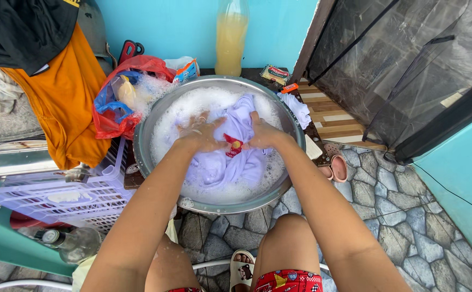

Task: The person washes a purple shirt by hand in a basin of soapy water, scrubbing the fabric against itself and using a bar of soap, then rinses it in the same basin.

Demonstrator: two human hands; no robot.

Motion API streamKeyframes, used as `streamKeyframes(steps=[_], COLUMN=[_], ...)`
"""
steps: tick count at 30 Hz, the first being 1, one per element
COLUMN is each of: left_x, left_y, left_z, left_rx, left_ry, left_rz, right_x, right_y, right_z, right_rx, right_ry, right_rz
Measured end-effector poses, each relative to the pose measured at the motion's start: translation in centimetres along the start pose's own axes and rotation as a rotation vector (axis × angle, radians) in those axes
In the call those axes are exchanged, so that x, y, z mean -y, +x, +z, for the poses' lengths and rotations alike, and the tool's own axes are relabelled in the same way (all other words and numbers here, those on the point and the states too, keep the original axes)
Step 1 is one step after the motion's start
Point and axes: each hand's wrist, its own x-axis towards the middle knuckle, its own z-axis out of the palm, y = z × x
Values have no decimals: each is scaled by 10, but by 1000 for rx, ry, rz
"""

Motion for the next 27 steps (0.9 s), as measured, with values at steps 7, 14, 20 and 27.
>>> streamKeyframes(steps=[7,14,20,27], left_x=[15,39,50,40], left_y=[32,95,117,79], left_z=[7,49,62,34], left_rx=[123,244,317,105], left_ry=[128,141,100,-158], left_rz=[-56,45,73,6], right_x=[38,8,6,29], right_y=[23,41,45,29], right_z=[-7,-2,-4,-35], right_rx=[78,30,44,-45], right_ry=[-164,-169,-140,-160], right_rz=[170,-24,-11,117])
